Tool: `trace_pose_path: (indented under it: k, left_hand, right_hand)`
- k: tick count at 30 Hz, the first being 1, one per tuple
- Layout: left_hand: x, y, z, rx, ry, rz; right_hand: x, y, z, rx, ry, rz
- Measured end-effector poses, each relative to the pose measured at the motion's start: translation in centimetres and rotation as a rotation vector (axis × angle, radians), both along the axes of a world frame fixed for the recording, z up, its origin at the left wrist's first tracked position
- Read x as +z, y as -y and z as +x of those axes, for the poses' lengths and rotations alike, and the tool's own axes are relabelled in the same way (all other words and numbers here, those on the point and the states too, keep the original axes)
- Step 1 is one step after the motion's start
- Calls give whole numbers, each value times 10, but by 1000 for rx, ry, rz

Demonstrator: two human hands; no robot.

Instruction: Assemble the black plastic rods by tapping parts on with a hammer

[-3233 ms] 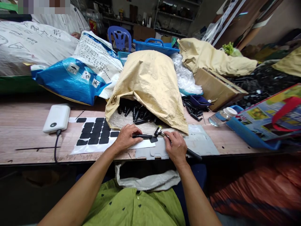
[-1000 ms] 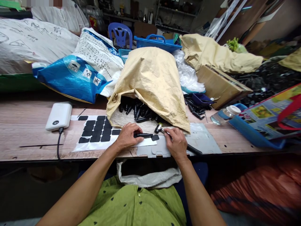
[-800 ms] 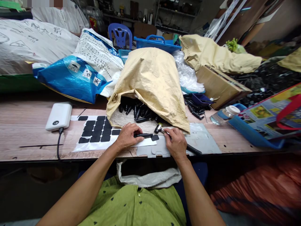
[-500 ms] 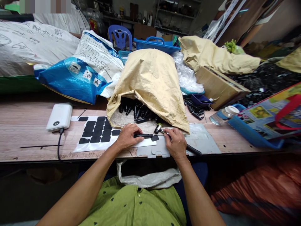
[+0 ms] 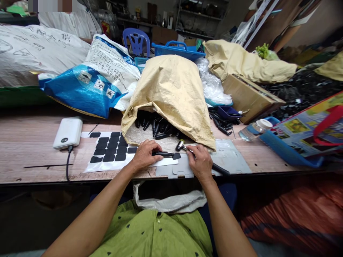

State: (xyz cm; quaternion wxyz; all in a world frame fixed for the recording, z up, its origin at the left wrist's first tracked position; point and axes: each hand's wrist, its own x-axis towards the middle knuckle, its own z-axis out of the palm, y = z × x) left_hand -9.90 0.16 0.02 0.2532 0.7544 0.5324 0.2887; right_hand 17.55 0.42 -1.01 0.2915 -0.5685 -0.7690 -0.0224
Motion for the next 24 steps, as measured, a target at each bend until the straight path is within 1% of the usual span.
trace_pose_path:
  k: [6, 9, 12, 13, 15, 17, 18, 20, 22, 24]
  left_hand:
    - [-2, -2, 0, 0, -3, 8]
    - [4, 4, 2, -7, -22, 31]
    - [19, 24, 11, -63, -1, 39]
    - [25, 35, 15, -108, 17, 9]
    - [35, 59, 27, -230, 25, -104]
    - [38, 83, 40, -322, -65, -204]
    - [37, 94, 46, -336, -141, -239]
    - [29, 111, 57, -315, -308, -293]
    - [18, 119, 65, -273, -439, -361]
    - [6, 121, 69, -234, -502, -429]
  right_hand:
    - [0, 0, 0, -10, 0, -5]
    - [0, 0, -1, -15, -2, -7]
    - [1, 1, -1, -19, -2, -14]
    - [1, 1, -1, -21, 0, -15]
    - [1, 1, -1, -24, 5, -17]
    - [1, 1, -1, -24, 9, -17]
    - [1, 0, -1, -24, 9, -16]
    - [0, 0, -1, -24, 7, -13]
    - [0, 0, -1, -23, 4, -9]
    - [0, 0, -1, -22, 4, -6]
